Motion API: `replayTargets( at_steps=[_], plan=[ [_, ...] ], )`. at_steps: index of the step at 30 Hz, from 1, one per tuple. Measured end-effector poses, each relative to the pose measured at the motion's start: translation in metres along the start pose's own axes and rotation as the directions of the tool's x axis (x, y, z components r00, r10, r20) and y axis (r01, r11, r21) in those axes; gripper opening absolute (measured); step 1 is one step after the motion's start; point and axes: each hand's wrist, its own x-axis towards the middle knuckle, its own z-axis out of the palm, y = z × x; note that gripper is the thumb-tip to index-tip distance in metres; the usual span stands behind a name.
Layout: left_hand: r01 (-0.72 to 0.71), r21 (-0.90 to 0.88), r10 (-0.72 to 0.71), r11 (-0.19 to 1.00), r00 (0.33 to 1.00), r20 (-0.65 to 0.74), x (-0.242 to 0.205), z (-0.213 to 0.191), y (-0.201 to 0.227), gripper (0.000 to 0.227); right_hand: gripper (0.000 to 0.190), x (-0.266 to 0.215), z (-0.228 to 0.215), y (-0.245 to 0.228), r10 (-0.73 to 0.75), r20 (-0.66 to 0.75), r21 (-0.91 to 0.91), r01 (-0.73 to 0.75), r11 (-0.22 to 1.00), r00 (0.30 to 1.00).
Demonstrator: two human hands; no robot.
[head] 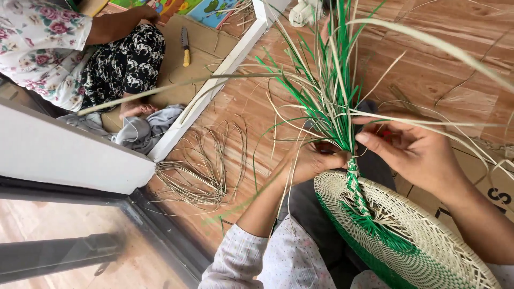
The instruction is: Weaving and braiding flexible fibers to construct the handle of a handmade fan.
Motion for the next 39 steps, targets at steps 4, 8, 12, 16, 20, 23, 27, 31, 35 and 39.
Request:
replayTargets(
  at_steps=[4, 8, 12, 16, 20, 23, 27, 31, 35, 39],
  plan=[
    [0.211, 0.045, -0.211, 0.976, 0.977, -0.019, 0.005, -0.007, -0.012, 0.009, 0.015, 0.009, -0.012, -0.007, -0.119, 0.000, -0.137, 0.117, 0.984, 0.993],
    [0.226, -0.054, -0.225, 0.973, 0.974, 0.011, 0.003, -0.010, -0.016, 0.014, 0.020, -0.003, -0.026, 0.028, 0.132, -0.057, 0.110, -0.125, 0.986, 0.990],
    [0.120, -0.163, -0.115, 0.979, 0.993, 0.040, 0.008, -0.011, -0.034, 0.011, 0.022, -0.029, -0.029, 0.061, 0.244, -0.036, 0.143, -0.237, 0.961, 0.969],
    [-0.054, -0.191, 0.041, 0.980, 0.997, -0.072, 0.018, -0.011, -0.065, 0.013, 0.023, -0.060, -0.026, 0.081, -0.362, 0.066, -0.202, 0.368, 0.908, 0.930],
    [0.013, -0.131, -0.027, 0.991, 0.994, -0.102, 0.006, 0.011, -0.024, 0.015, 0.036, -0.071, -0.022, 0.002, -0.388, 0.216, -0.347, 0.442, 0.827, 0.896],
    [-0.157, -0.042, 0.146, 0.987, 0.972, -0.186, 0.003, 0.022, -0.010, 0.032, 0.023, -0.053, -0.032, 0.005, -0.723, 0.395, -0.498, 0.793, 0.350, 0.567],
    [-0.227, 0.007, 0.225, 0.974, 0.957, -0.183, 0.005, 0.030, -0.014, 0.038, 0.019, -0.028, -0.040, -0.004, -0.765, 0.542, -0.474, 0.878, 0.065, 0.349],
    [-0.021, -0.113, 0.011, 0.993, 0.997, -0.082, 0.009, 0.027, -0.028, 0.026, 0.020, 0.012, -0.029, 0.002, -0.749, 0.488, -0.603, 0.794, 0.084, 0.449],
    [-0.124, -0.220, 0.124, 0.968, 0.992, -0.014, 0.003, 0.016, -0.031, 0.014, 0.007, 0.036, -0.013, 0.004, -0.720, 0.414, -0.714, 0.689, 0.123, 0.558],
    [-0.141, -0.293, 0.138, 0.946, 0.990, -0.032, 0.016, 0.008, -0.060, 0.019, 0.019, 0.047, -0.001, 0.014, -0.726, 0.416, -0.782, 0.623, 0.023, 0.548]
  ],
)
